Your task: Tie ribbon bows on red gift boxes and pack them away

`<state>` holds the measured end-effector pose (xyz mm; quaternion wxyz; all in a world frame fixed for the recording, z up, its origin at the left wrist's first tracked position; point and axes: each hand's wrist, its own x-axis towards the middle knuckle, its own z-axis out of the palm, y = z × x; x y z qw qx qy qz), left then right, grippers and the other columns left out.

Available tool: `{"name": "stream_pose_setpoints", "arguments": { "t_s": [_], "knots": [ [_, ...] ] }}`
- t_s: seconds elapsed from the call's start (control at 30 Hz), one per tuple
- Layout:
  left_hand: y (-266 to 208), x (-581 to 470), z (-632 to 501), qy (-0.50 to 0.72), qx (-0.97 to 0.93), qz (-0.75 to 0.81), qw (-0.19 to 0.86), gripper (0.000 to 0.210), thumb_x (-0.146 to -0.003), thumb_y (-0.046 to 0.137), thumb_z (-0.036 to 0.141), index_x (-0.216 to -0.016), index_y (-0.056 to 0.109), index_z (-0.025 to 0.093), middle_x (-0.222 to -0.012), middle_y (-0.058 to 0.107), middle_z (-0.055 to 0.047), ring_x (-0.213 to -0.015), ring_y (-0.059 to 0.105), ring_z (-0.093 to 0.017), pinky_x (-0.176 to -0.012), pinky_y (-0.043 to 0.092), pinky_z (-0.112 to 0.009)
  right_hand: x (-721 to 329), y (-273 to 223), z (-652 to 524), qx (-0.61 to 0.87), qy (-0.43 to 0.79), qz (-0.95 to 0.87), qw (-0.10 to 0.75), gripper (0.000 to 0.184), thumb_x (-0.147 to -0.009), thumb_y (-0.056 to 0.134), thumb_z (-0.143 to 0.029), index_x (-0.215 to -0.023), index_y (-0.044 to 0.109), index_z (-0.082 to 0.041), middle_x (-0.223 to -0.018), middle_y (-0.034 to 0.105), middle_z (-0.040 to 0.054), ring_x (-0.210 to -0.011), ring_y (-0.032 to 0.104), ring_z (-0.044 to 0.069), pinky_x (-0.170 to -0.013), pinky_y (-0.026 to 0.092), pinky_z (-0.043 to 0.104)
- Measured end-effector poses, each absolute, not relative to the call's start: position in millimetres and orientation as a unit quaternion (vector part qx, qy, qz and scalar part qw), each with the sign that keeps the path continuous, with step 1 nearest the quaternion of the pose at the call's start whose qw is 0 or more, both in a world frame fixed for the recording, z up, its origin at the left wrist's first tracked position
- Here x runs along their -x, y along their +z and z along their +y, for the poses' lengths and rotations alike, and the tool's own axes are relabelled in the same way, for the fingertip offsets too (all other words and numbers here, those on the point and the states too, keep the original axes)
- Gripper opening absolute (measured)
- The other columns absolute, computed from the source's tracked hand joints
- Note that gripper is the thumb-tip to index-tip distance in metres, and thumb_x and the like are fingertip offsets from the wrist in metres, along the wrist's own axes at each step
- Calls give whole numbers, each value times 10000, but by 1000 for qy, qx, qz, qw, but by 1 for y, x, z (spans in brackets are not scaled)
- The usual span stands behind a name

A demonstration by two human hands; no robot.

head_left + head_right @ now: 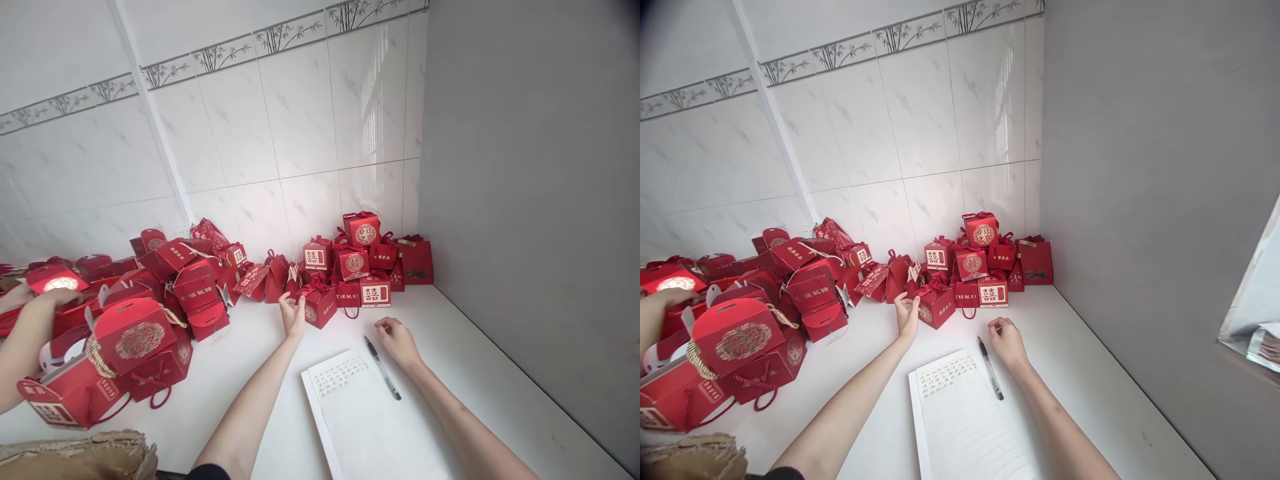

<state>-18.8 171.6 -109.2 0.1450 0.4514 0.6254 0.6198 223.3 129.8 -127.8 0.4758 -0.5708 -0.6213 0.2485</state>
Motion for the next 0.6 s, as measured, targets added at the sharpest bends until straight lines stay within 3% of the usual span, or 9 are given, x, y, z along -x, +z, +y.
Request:
{"name": "stream_pose_setpoints", "arguments": {
  "t_s": [0.1,0.17,0.33,0.5,0.6],
  "knots": [
    [-106,24,173,606,-471,615,183,672,-654,693,384,-1204,367,179,-1276,436,-164,-1187,465,-284,-965,386,-408,-224,-126,129,581,252,-615,470,165,-689,414,-236,-672,573,-200,-802,648,55,-661,593,180,-676,467,290],
    [-104,24,173,590,-491,602,221,738,-597,743,382,-1209,382,182,-1293,445,-177,-1223,433,-312,-977,373,-433,-225,-126,129,584,252,-613,468,164,-686,415,-240,-671,574,-200,-803,650,53,-663,595,181,-672,467,289],
    [-108,13,165,584,-519,565,264,735,-544,777,290,-1167,400,191,-1142,574,-122,-1083,556,-258,-927,426,-381,-225,-128,130,582,250,-616,467,166,-685,419,-258,-664,574,-203,-790,646,49,-652,592,178,-666,467,291],
    [-115,8,155,642,-464,568,223,481,-669,630,219,-1084,388,198,-1067,561,-88,-969,582,-199,-872,441,-363,-224,-131,129,572,242,-629,467,184,-683,412,-284,-690,574,-197,-812,636,61,-676,591,186,-701,469,318],
    [-115,14,152,655,-457,549,245,364,-703,579,261,-1026,423,203,-901,582,-31,-790,607,-157,-760,477,-312,-220,-131,125,560,235,-642,468,199,-685,404,-305,-694,571,-197,-820,624,65,-685,593,189,-705,476,328]
  ]
}}
